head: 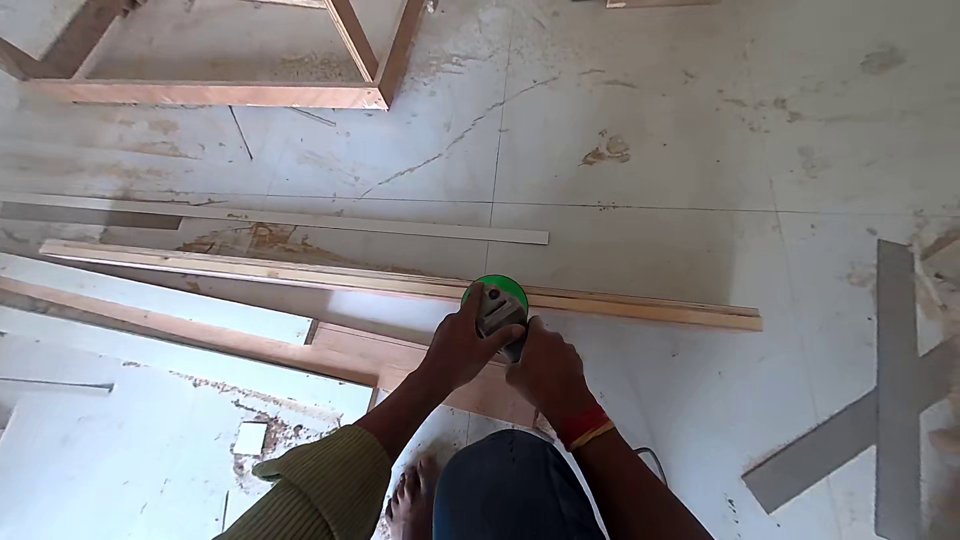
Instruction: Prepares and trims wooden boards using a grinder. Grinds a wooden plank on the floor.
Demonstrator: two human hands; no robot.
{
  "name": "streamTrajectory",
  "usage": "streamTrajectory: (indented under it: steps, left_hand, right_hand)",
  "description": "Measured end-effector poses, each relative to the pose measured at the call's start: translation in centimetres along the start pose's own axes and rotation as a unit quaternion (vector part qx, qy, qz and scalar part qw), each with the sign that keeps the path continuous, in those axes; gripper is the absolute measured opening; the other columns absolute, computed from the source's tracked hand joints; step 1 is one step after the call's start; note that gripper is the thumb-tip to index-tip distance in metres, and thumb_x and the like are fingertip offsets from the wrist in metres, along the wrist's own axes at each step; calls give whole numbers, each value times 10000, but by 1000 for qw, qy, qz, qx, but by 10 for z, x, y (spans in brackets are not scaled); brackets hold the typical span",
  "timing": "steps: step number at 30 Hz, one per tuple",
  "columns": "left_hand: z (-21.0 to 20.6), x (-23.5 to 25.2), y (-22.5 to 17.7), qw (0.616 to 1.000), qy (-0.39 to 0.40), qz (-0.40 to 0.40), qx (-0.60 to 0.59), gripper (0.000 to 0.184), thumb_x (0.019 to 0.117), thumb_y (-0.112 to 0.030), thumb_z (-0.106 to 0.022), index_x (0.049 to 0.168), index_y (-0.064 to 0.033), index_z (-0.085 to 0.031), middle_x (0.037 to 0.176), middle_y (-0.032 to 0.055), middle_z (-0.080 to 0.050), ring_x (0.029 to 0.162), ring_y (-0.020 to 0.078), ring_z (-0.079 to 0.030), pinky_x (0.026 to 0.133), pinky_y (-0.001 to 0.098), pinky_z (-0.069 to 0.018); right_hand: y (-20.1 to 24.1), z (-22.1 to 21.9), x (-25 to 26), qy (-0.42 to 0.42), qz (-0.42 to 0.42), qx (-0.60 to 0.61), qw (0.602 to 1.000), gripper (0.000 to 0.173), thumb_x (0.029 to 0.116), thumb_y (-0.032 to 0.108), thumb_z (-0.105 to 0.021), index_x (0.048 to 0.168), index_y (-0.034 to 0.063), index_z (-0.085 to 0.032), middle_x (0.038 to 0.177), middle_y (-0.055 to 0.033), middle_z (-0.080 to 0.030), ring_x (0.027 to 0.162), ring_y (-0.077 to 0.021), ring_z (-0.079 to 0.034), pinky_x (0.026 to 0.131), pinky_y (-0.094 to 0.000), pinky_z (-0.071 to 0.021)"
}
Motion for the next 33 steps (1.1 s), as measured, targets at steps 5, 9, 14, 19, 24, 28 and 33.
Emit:
streamTrajectory:
  steps: [5,9,14,19,24,28,33]
  left_hand:
    - [-20,3,-26,1000,28,-12,5,971,911,-589,-692,1627,-116,-238,1070,200,-708,967,331,-705,874,547,-559]
    - [-34,7,-43,999,46,-21,11,963,916,-594,-684,1622,-106,-245,1099,207,-702,999,349,-699,896,558,-551]
    - [-51,7,-59,998,52,-41,6,967,913,-601,-684,1619,-106,-247,1069,205,-704,976,347,-700,875,555,-556]
    - [-65,10,-77,997,64,-50,8,974,911,-596,-690,1620,-102,-241,1050,191,-706,958,327,-701,866,537,-561]
    - [-83,11,-98,995,83,-48,5,972,910,-576,-705,1622,-113,-232,1044,199,-702,947,342,-700,855,547,-562]
    - [-99,10,-111,993,96,-66,-2,990,900,-582,-717,1616,-91,-239,1042,193,-707,955,339,-709,868,540,-568]
    - [-114,3,-125,990,116,-81,-4,994,902,-580,-716,1617,-85,-236,1026,192,-715,945,340,-716,858,545,-577]
  right_hand:
    - [-29,11,-4,-19,-17,23,999,515,793,214,-807,1223,75,-562,952,-142,-701,891,-338,-718,722,-532,-570]
    - [-48,19,-7,-35,-34,28,998,523,782,217,-815,1221,78,-568,945,-141,-702,886,-340,-717,715,-537,-565]
    - [-70,26,-10,-38,-49,32,998,543,786,243,-832,1232,77,-570,953,-138,-706,895,-331,-718,733,-529,-569]
    - [-90,34,-14,-53,-63,42,996,530,781,243,-831,1211,70,-574,943,-140,-700,886,-331,-713,724,-521,-562]
    - [-115,43,-16,-63,-83,43,994,532,783,273,-840,1207,83,-581,940,-130,-702,884,-322,-713,728,-521,-561]
    - [-134,47,-22,-69,-93,53,992,541,779,257,-837,1226,77,-592,947,-144,-701,892,-340,-709,737,-542,-558]
    - [-154,50,-35,-99,-93,65,989,584,778,275,-836,1276,76,-605,937,-152,-708,882,-350,-705,737,-563,-552]
Point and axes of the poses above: each hand's wrist, its own x-axis towards the middle knuckle, its own z-axis out of the back of the hand, y = z × x, the point moved 10 cm from there along x, towards the middle knuckle
